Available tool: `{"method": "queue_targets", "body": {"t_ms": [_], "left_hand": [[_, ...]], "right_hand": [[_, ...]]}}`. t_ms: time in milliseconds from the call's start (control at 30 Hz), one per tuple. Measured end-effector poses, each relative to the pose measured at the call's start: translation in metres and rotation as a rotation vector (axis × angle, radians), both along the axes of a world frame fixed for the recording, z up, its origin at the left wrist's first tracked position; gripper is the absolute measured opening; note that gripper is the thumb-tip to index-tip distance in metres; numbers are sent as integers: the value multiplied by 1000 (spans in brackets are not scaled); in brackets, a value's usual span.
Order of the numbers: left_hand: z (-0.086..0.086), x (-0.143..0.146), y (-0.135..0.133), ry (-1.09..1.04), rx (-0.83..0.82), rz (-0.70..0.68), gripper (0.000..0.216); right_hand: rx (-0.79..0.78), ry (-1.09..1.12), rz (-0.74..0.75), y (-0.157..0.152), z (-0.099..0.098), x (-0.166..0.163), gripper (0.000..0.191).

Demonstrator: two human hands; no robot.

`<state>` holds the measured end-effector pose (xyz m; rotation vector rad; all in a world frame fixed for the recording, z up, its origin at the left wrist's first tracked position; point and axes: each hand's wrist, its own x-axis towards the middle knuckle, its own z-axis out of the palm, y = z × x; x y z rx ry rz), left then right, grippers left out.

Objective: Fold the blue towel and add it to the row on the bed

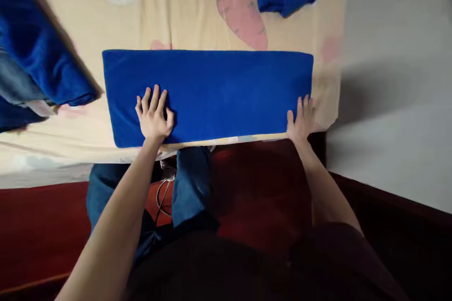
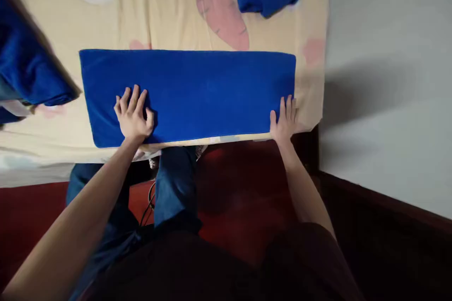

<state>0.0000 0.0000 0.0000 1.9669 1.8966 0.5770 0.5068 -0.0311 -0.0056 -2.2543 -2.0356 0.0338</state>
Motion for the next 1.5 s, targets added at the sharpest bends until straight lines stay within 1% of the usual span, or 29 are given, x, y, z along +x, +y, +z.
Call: {"method": "queue_targets", "body": {"t_ms": [233,333,433,500,533,600,667,700,733,800,867,933,967,1100,1233,1333,1500], "left_hand": [[5,4,1,0,-19,13,62],[8,6,1,9,-15,5,62],[9,7,1,4,1,2,62],[8,7,0,10,22,3,61],[7,6,0,20,35,2,60],[3,4,0,35,52,-2,59],[0,2,0,22,42,-4,60],[-1,2,0,7,31,-4,61],[-2,2,0,-11,20,-3,62],[-2,2,1,-33,12,-3,63],[-1,2,1,-48,9,-5,63],[1,3,1,-64,4,-1,64],[2,3,0,-68,3,2,64],[6,5,0,-48,16,11,63],[7,5,-1,-30,28,14,63],[7,5,0,-1,32,15,63],[8,7,1,37,39,11,64]], "right_hand": [[15,-1,-9,0,2,1,61],[-5,-13,-30,2,3,1,60],[-21,-32,-48,4,10,0,59],[6,-29,-65,1,20,-14,59],[42,-9,-94,-3,26,-29,59],[155,103,-205,-19,37,-77,57],[289,363,-353,-42,43,-141,53],[323,531,-410,-55,44,-174,52],[324,710,-450,-67,44,-205,50],[207,1029,-478,-84,41,-251,47],[38,1239,-470,-90,37,-273,47],[-77,1342,-458,-90,34,-277,49],[-99,1369,-457,-89,33,-276,50],[-83,1405,-463,-92,33,-275,54],[-86,1368,-465,-102,36,-282,60],[-62,1344,-457,-103,40,-286,67],[-84,1492,-491,-96,39,-293,73]]}}
